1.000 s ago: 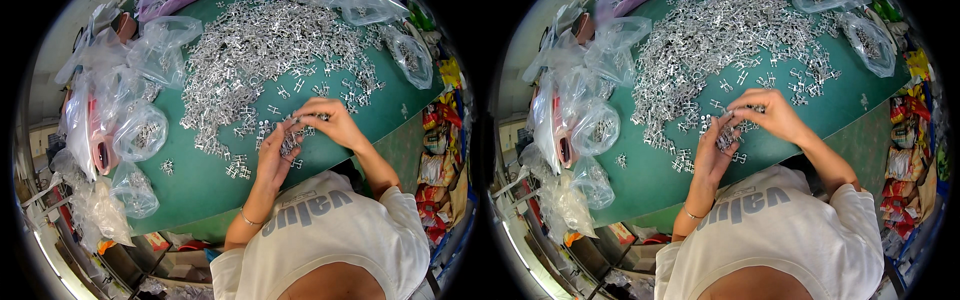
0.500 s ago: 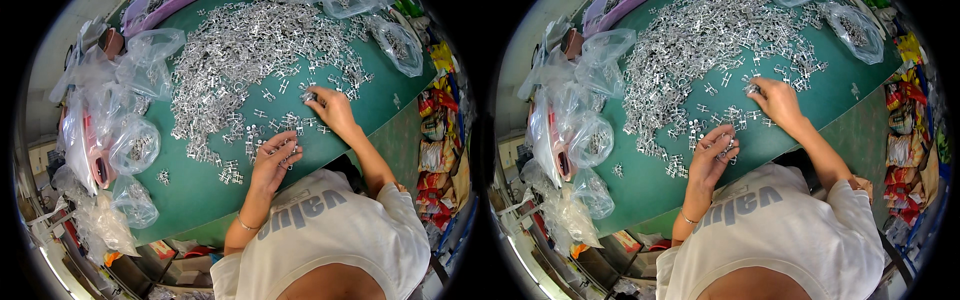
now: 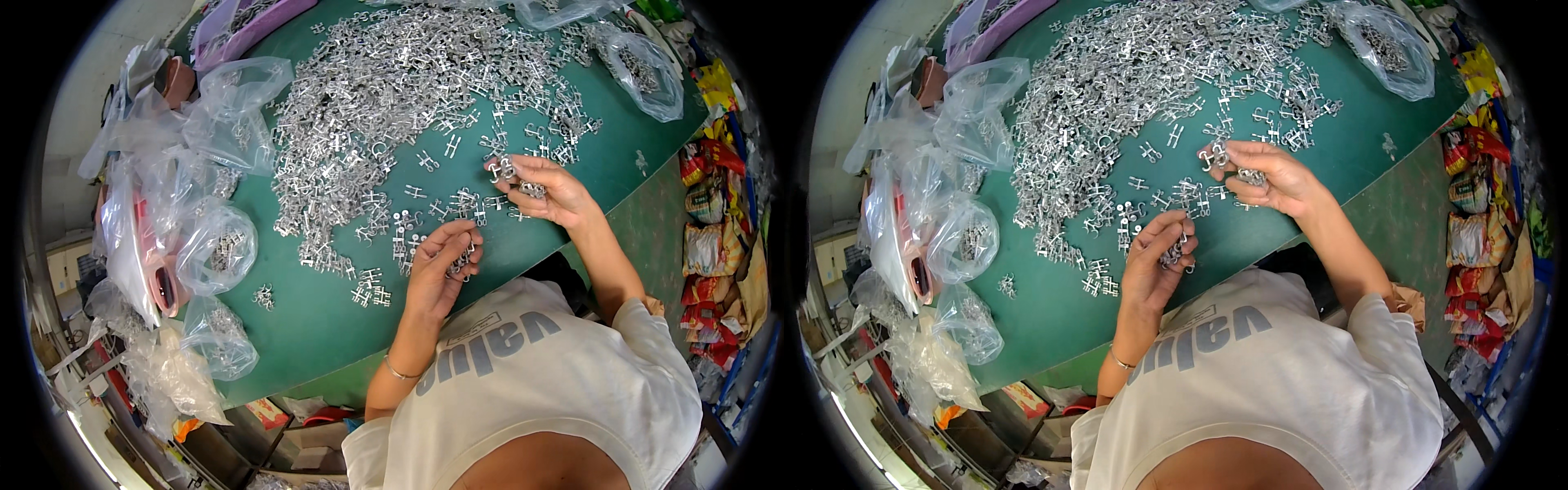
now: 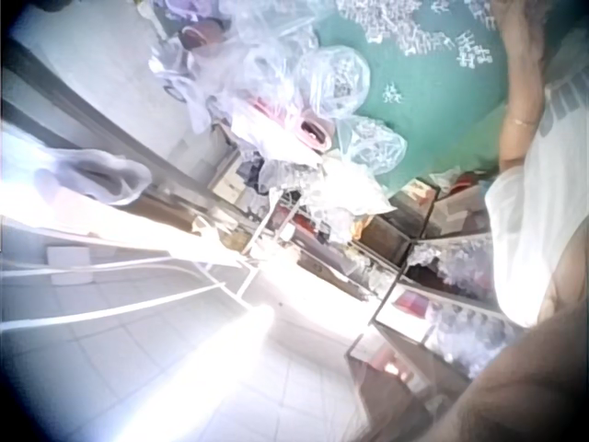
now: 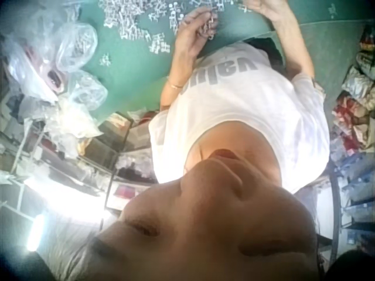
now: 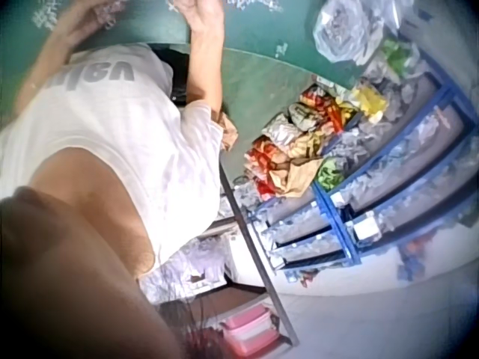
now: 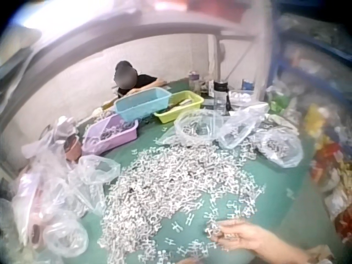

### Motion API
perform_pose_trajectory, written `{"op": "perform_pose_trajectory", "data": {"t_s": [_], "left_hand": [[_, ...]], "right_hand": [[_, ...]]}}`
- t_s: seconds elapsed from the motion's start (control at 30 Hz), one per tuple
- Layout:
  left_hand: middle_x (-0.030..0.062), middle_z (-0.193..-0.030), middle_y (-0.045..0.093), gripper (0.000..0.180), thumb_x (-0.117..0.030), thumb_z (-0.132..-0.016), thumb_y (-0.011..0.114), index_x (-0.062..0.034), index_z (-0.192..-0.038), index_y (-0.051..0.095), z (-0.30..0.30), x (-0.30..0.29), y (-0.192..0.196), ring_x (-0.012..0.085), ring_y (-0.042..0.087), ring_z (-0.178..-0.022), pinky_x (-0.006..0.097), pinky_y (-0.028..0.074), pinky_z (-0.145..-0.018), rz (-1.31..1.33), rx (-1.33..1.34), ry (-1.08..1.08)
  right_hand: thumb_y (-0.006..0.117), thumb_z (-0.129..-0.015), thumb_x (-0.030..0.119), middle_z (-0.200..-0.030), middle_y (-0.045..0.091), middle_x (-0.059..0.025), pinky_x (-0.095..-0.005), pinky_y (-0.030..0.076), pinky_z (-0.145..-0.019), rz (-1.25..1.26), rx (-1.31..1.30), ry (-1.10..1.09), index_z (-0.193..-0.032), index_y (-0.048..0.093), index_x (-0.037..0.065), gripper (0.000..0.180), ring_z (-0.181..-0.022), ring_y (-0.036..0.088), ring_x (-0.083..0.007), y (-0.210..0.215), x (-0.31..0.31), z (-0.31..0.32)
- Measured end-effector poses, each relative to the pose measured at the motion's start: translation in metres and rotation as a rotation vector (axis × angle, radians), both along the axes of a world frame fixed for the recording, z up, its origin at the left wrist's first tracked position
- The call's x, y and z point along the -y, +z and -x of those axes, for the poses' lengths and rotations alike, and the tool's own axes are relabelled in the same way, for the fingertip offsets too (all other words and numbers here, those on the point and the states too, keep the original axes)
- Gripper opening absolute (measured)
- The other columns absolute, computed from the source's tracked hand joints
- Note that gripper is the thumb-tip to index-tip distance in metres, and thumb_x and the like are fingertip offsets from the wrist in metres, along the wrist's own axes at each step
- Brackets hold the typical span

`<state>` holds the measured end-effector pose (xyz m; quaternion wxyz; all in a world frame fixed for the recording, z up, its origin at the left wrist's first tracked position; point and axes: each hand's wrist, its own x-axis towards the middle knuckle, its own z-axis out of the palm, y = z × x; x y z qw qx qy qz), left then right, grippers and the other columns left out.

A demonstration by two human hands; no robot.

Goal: The person sorts small silver H-shaped components by hand, picking them from a pile and gathering them in their hand on a green workbench.

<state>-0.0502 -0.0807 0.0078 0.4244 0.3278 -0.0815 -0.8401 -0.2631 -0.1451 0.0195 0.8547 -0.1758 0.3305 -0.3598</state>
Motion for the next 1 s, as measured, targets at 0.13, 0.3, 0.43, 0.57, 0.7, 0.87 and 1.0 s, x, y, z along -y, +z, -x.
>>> {"op": "perform_pose_trajectory", "data": {"t_s": [0.13, 0.3, 0.43, 0.57, 0.7, 0.87, 1.0], "left_hand": [[0.0055, -0.084, 0.059, 0.017, -0.009, -0.086, 0.053, -0.0014, -0.101, 0.058, 0.001, 0.001, 0.003, 0.0112, 0.052, -0.068, 0.021, 0.042, -0.051, -0.019, 0.035, 0.038], [0.0055, -0.084, 0.059, 0.017, -0.009, -0.086, 0.053, -0.0015, -0.101, 0.057, 0.0, 0.003, 0.0, 0.0114, 0.052, -0.068, 0.021, 0.042, -0.053, -0.024, 0.062, 0.066], [0.0053, -0.084, 0.059, 0.016, -0.008, -0.086, 0.053, -0.0014, -0.1, 0.057, -0.001, -0.002, -0.001, 0.0117, 0.052, -0.068, 0.021, 0.042, -0.053, -0.034, 0.049, 0.064], [0.0049, -0.085, 0.058, 0.016, -0.008, -0.086, 0.053, -0.002, -0.1, 0.057, -0.001, 0.001, -0.002, 0.0116, 0.052, -0.068, 0.021, 0.042, -0.053, -0.037, 0.041, 0.085], [0.0049, -0.085, 0.058, 0.015, -0.008, -0.086, 0.053, -0.0024, -0.099, 0.057, -0.001, -0.002, 0.0, 0.0113, 0.053, -0.069, 0.021, 0.043, -0.054, -0.049, 0.085, 0.081], [0.0054, -0.087, 0.059, 0.015, -0.008, -0.086, 0.053, -0.0029, -0.099, 0.057, -0.002, -0.001, -0.001, 0.0117, 0.054, -0.069, 0.02, 0.044, -0.054, -0.068, 0.098, 0.119], [0.0055, -0.086, 0.059, 0.015, -0.008, -0.086, 0.053, -0.0032, -0.099, 0.057, -0.004, -0.001, -0.003, 0.0116, 0.054, -0.069, 0.02, 0.043, -0.054, -0.058, 0.066, 0.101]], "right_hand": [[0.057, -0.084, 0.013, -0.081, 0.061, -0.0044, -0.0173, 0.032, -0.042, 0.359, -0.603, -0.077, -0.101, 0.059, 0.0, 0.022, -0.049, 0.042, -0.0028, 0.004, -0.005, -0.014], [0.066, -0.075, 0.007, -0.079, 0.064, -0.0043, -0.0245, 0.044, -0.064, 0.674, -0.918, 0.01, -0.084, 0.065, 0.001, 0.011, -0.072, 0.057, -0.0096, 0.002, -0.006, -0.015], [0.067, -0.072, 0.006, -0.08, 0.064, -0.0078, -0.0269, 0.045, -0.065, 0.782, -1.118, 0.041, -0.084, 0.064, 0.0, 0.014, -0.072, 0.059, -0.0148, 0.0, 0.0, -0.015], [0.068, -0.07, 0.007, -0.078, 0.064, -0.0035, -0.0228, 0.041, -0.06, 0.873, -1.1, 0.027, -0.083, 0.064, 0.002, 0.014, -0.07, 0.057, -0.0095, 0.002, 0.001, -0.011], [0.069, -0.07, 0.009, -0.076, 0.063, -0.0055, -0.0288, 0.044, -0.06, 0.869, -1.187, 0.079, -0.081, 0.064, 0.003, 0.014, -0.068, 0.059, -0.0167, 0.015, -0.002, -0.011], [0.067, -0.069, 0.006, -0.079, 0.064, -0.0062, -0.0324, 0.046, -0.06, 1.027, -1.308, 0.048, -0.079, 0.064, 0.006, 0.01, -0.068, 0.06, -0.0249, -0.005, 0.004, -0.013], [0.066, -0.069, 0.005, -0.08, 0.064, -0.0058, -0.0319, 0.046, -0.06, 1.051, -1.145, -0.018, -0.077, 0.063, 0.005, 0.009, -0.068, 0.061, -0.0251, -0.001, 0.005, -0.013]]}}
